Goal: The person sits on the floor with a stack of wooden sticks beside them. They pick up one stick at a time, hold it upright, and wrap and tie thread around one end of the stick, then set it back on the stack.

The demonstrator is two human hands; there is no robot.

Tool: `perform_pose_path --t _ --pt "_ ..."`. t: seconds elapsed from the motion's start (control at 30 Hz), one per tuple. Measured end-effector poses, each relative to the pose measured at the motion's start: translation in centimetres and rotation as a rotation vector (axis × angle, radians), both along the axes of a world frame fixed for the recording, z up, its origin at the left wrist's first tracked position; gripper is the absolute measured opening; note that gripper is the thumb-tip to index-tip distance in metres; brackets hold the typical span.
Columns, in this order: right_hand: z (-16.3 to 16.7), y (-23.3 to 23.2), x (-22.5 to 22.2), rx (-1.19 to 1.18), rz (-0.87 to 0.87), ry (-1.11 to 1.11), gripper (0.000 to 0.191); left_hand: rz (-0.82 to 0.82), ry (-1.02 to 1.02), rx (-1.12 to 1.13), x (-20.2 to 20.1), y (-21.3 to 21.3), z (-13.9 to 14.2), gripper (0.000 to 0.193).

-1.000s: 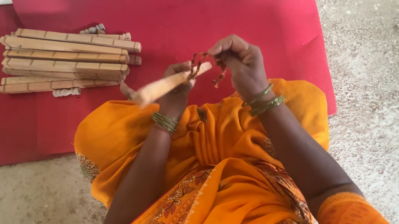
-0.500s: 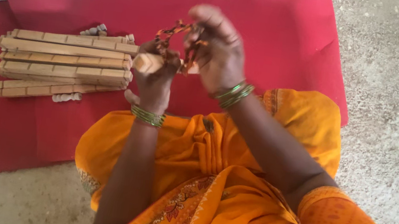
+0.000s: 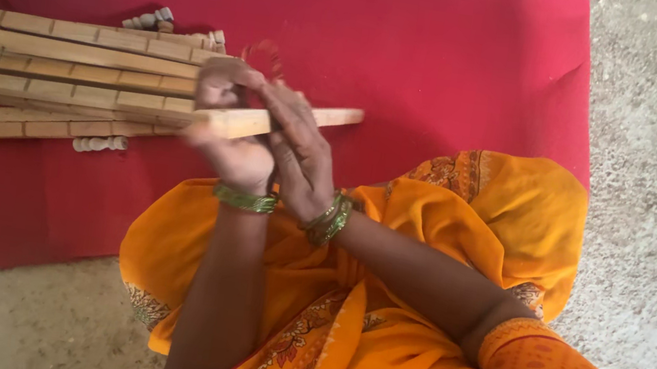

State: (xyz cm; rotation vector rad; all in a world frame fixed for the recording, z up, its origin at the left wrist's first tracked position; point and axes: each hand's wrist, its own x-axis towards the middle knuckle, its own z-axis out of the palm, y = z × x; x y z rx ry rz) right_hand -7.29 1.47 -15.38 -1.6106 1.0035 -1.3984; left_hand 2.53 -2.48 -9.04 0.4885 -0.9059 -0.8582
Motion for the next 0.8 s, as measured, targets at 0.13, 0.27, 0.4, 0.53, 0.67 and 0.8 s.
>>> perform_pose_path --t 0.13,0.27,0.4,0.53,0.67,0.8 --pt "-2.3 -1.3 -1.9 -0.003 0.024 0.360 0.067 0.006 0.158 0.030 0.6 0.0 0.8 0.045" --pt "-5.1 -5.1 -5.1 0.417 -0.065 0.677 0.099 0.095 0.202 0.075 2.5 0.0 0.7 0.031" --pt "-3.6 -4.2 -3.9 0.527 -0.097 0.780 0.102 0.114 0.188 0.024 2.6 -0.2 0.2 0.027" --pt "0.6 0.1 -0.1 0.051 -0.005 0.547 0.099 0.119 0.225 0.046 2.4 0.2 0.1 0.026" --pt "2.4 0.8 0.6 -0.078 0.011 0.607 0.097 0.073 0.194 0.013 2.3 0.2 0.1 0.027" --pt "0.2 -1.7 -2.5 0.261 -0.002 0.922 0.099 0.096 0.230 0.021 2.5 0.0 0.1 0.025"
